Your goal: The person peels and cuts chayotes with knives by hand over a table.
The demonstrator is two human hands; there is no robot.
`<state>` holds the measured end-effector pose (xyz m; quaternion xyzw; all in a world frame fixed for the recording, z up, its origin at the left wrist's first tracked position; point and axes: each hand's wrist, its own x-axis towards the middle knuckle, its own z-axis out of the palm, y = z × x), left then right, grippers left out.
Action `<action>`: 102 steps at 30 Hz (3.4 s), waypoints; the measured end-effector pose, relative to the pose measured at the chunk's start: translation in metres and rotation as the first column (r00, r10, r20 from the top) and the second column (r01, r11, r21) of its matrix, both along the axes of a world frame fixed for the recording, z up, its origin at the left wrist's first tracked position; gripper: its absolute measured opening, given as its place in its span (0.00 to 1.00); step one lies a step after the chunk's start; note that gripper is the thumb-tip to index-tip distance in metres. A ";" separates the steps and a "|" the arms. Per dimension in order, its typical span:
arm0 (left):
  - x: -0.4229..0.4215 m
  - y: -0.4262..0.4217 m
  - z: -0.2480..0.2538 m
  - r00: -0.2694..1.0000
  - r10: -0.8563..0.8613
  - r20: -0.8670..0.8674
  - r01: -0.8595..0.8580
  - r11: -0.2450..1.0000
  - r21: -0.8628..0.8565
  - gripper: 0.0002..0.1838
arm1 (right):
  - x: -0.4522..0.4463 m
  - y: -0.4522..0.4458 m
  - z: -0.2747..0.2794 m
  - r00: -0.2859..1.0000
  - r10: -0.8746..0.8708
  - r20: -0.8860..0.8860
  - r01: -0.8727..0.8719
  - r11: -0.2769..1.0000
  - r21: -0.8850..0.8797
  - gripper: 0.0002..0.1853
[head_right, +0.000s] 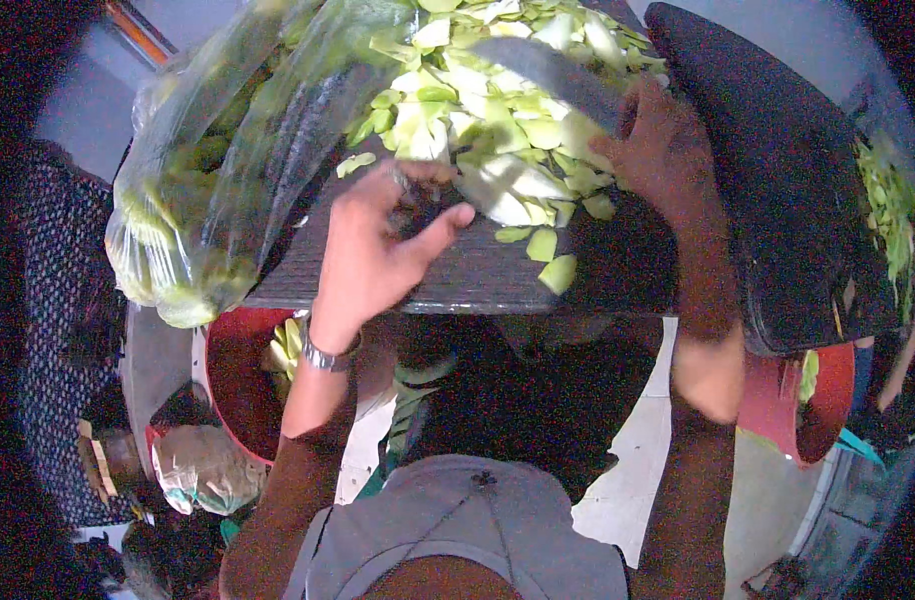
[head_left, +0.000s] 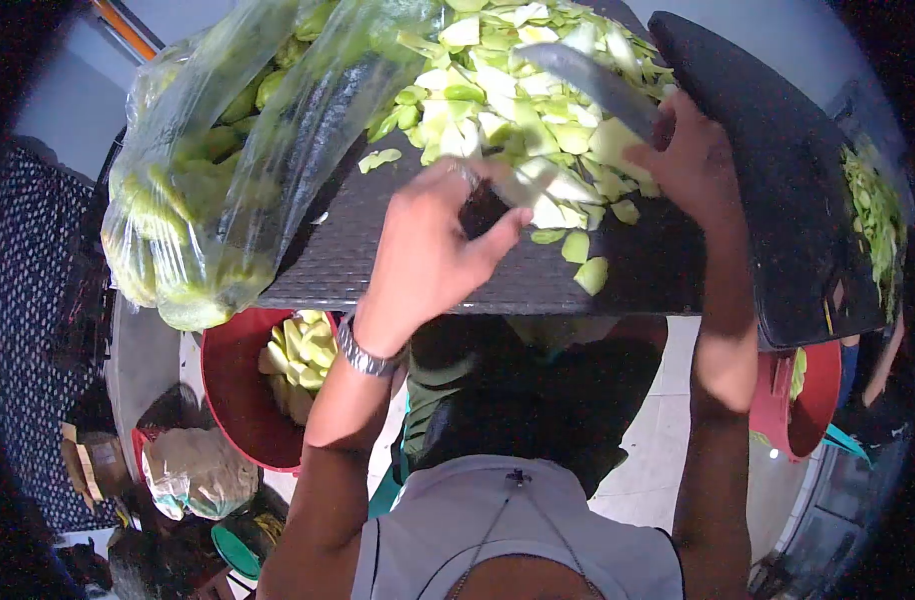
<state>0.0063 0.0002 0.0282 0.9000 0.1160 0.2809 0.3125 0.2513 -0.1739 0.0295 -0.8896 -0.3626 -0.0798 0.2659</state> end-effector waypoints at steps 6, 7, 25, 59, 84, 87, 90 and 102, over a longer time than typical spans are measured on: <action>0.058 0.014 -0.005 0.880 -0.449 0.155 0.384 0.482 -0.788 0.29 | -0.011 0.017 0.033 0.822 0.508 -0.257 -0.508 0.858 0.073 0.25; 0.063 0.016 -0.010 0.802 -0.573 0.169 0.402 0.309 -0.862 0.30 | -0.019 0.025 0.035 0.735 0.583 -0.346 -0.587 0.803 0.105 0.24; 0.026 -0.012 -0.058 0.910 -0.143 0.389 0.410 0.180 -0.894 0.38 | -0.094 0.006 -0.008 0.875 0.467 -0.126 -0.466 0.884 0.039 0.43; -0.005 0.025 -0.039 0.977 -0.146 0.155 0.192 0.289 -0.938 0.24 | -0.013 0.005 -0.032 0.932 0.109 -0.346 -0.186 0.962 -0.198 0.22; 0.014 -0.006 -0.065 0.783 0.034 0.621 0.528 -0.564 -0.635 0.34 | -0.119 -0.007 -0.018 0.647 0.160 -0.746 0.124 0.943 0.310 0.17; 0.024 -0.003 -0.065 0.845 0.139 0.517 0.520 -0.445 -0.729 0.26 | -0.143 -0.010 -0.006 0.628 0.090 -0.773 0.088 0.979 0.185 0.18; 0.030 -0.012 -0.056 0.857 0.264 0.443 0.514 -0.384 -0.767 0.24 | -0.168 -0.008 -0.016 0.602 0.143 -0.786 0.150 0.946 0.287 0.14; 0.037 -0.029 -0.066 0.814 0.296 0.500 0.534 -0.044 -0.844 0.32 | -0.180 -0.022 -0.036 0.492 0.188 -0.850 0.041 0.970 0.239 0.17</action>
